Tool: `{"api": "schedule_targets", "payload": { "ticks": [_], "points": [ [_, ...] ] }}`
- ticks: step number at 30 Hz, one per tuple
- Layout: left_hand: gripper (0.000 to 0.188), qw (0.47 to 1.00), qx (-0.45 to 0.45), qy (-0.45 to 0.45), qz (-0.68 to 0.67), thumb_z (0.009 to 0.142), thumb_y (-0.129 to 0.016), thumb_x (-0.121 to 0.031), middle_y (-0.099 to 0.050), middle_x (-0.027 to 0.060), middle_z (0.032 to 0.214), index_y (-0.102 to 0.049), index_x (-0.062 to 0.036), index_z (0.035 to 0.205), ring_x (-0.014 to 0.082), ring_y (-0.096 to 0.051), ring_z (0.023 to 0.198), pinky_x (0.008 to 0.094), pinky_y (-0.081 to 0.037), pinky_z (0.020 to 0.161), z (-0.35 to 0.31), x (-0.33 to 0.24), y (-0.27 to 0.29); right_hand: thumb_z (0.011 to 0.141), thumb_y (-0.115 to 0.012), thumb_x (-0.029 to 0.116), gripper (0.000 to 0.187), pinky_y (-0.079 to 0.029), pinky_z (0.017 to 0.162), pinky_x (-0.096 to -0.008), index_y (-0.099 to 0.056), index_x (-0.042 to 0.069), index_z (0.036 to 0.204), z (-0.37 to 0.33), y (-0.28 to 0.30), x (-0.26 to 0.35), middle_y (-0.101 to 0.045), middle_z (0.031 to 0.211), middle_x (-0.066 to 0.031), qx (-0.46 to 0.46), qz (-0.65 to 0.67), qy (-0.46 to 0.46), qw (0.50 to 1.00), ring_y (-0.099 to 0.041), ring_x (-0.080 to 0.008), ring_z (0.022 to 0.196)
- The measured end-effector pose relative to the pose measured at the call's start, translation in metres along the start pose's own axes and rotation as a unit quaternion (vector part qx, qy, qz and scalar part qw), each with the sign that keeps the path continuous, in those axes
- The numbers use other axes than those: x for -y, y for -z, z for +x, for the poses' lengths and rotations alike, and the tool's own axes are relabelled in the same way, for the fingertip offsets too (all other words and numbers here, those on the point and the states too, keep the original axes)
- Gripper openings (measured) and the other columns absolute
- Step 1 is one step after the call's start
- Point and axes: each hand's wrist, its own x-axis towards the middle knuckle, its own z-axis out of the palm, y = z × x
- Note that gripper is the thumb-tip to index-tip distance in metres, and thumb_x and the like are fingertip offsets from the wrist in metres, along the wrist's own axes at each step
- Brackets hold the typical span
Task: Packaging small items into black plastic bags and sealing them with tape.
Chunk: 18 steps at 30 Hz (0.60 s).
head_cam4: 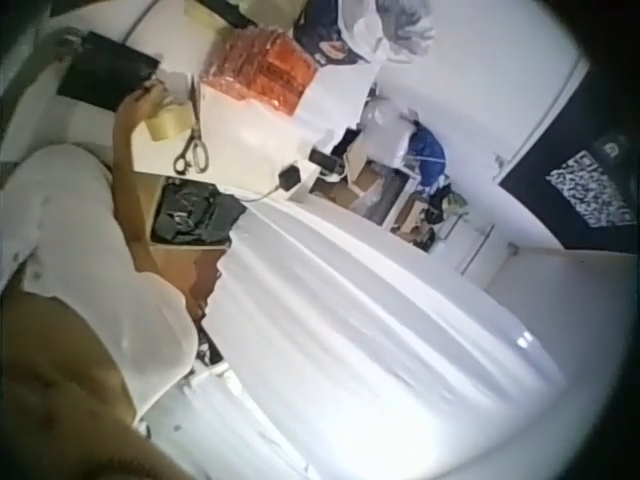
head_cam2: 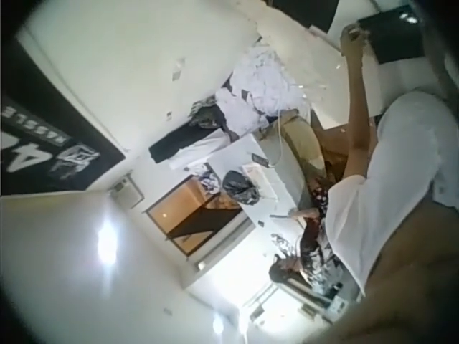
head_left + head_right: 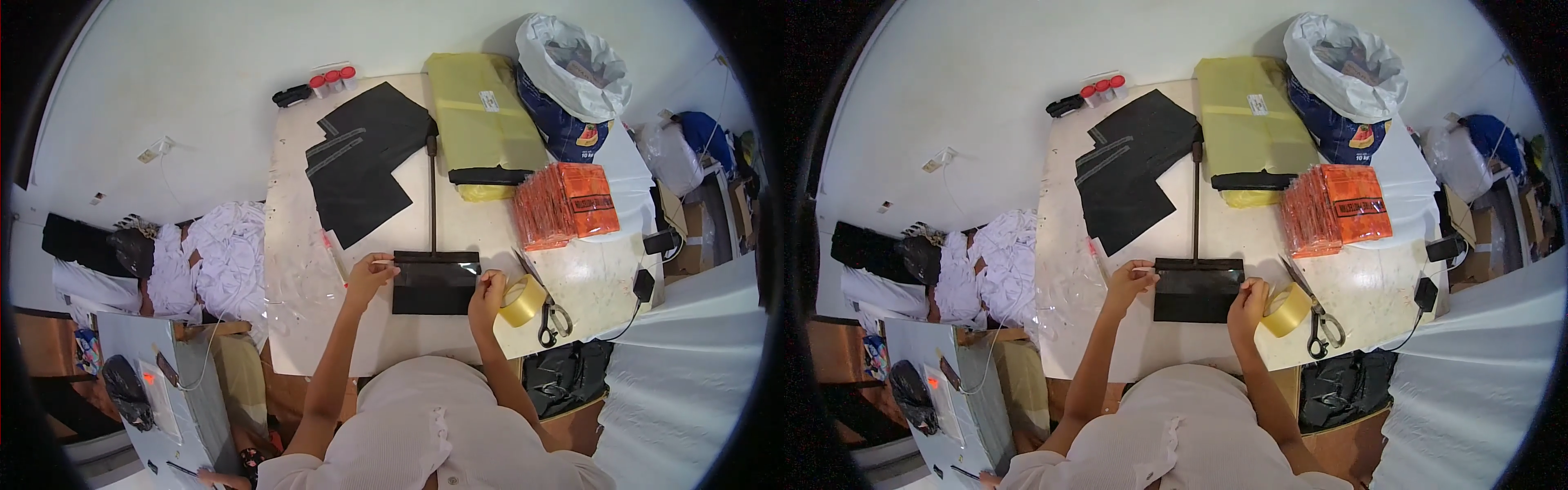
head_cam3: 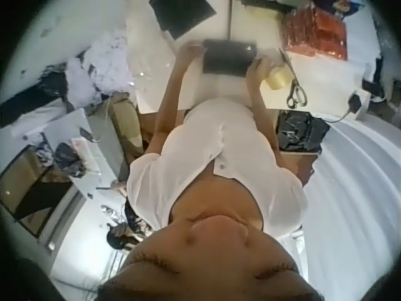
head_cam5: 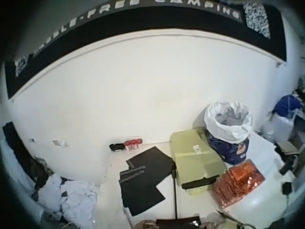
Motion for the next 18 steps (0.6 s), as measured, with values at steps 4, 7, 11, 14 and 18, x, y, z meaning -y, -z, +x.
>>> {"api": "schedule_targets", "payload": {
  "ticks": [4,7,11,14,18],
  "points": [
    [0.036,0.998,-0.049,-0.037,-0.024,0.076,-0.068,-0.006,-0.061,0.0051,0.083,-0.055,-0.0048,0.109,0.0115,-0.057,0.075,0.0220,-0.046,0.067,0.002,0.012,-0.007,0.075,-0.044,-0.013,0.017,-0.036,0.073,-0.0348,-0.043,0.002,0.082,0.000,-0.003,-0.002,-0.045,0.080,-0.0112,-0.013,-0.013,0.000,1.000,-0.044,-0.0274,0.077],
    [0.040,0.994,-0.085,-0.068,-0.023,0.074,-0.071,-0.006,-0.058,0.0046,0.083,-0.054,-0.0040,0.109,0.0114,-0.056,0.073,0.0220,-0.046,0.066,0.002,0.013,-0.017,0.075,-0.045,-0.013,0.017,-0.035,0.073,-0.0353,-0.043,0.002,0.082,0.000,-0.003,-0.004,-0.046,0.081,-0.0112,-0.013,-0.024,-0.002,1.000,-0.043,-0.0274,0.077],
    [0.038,0.971,-0.161,-0.146,0.098,0.070,-0.075,-0.007,-0.054,0.0029,0.082,-0.054,-0.0033,0.102,0.0103,-0.053,0.069,0.0220,-0.045,0.061,0.010,0.028,-0.013,0.075,-0.045,-0.013,0.017,-0.035,0.071,-0.0366,-0.043,0.002,0.082,0.000,-0.005,-0.006,-0.047,0.081,-0.0114,-0.006,-0.055,0.013,0.998,-0.044,-0.0275,0.077],
    [0.031,0.950,-0.187,-0.168,0.187,0.068,-0.076,-0.008,-0.052,0.0032,0.079,-0.054,-0.0036,0.089,0.0100,-0.050,0.066,0.0228,-0.042,0.057,0.014,0.042,-0.008,0.074,-0.045,-0.013,0.016,-0.035,0.071,-0.0376,-0.043,0.002,0.082,0.000,-0.007,-0.005,-0.047,0.080,-0.0121,-0.009,-0.052,0.006,0.999,-0.044,-0.0280,0.077],
    [0.026,0.951,-0.195,-0.131,0.201,0.068,-0.076,-0.008,-0.050,0.0035,0.075,-0.052,-0.0035,0.076,0.0100,-0.048,0.063,0.0233,-0.040,0.055,0.012,0.029,-0.018,0.074,-0.046,-0.012,0.016,-0.035,0.070,-0.0384,-0.043,0.002,0.082,0.002,-0.003,-0.011,-0.048,0.080,-0.0127,-0.004,-0.071,0.000,0.997,-0.044,-0.0289,0.077]
  ]
}}
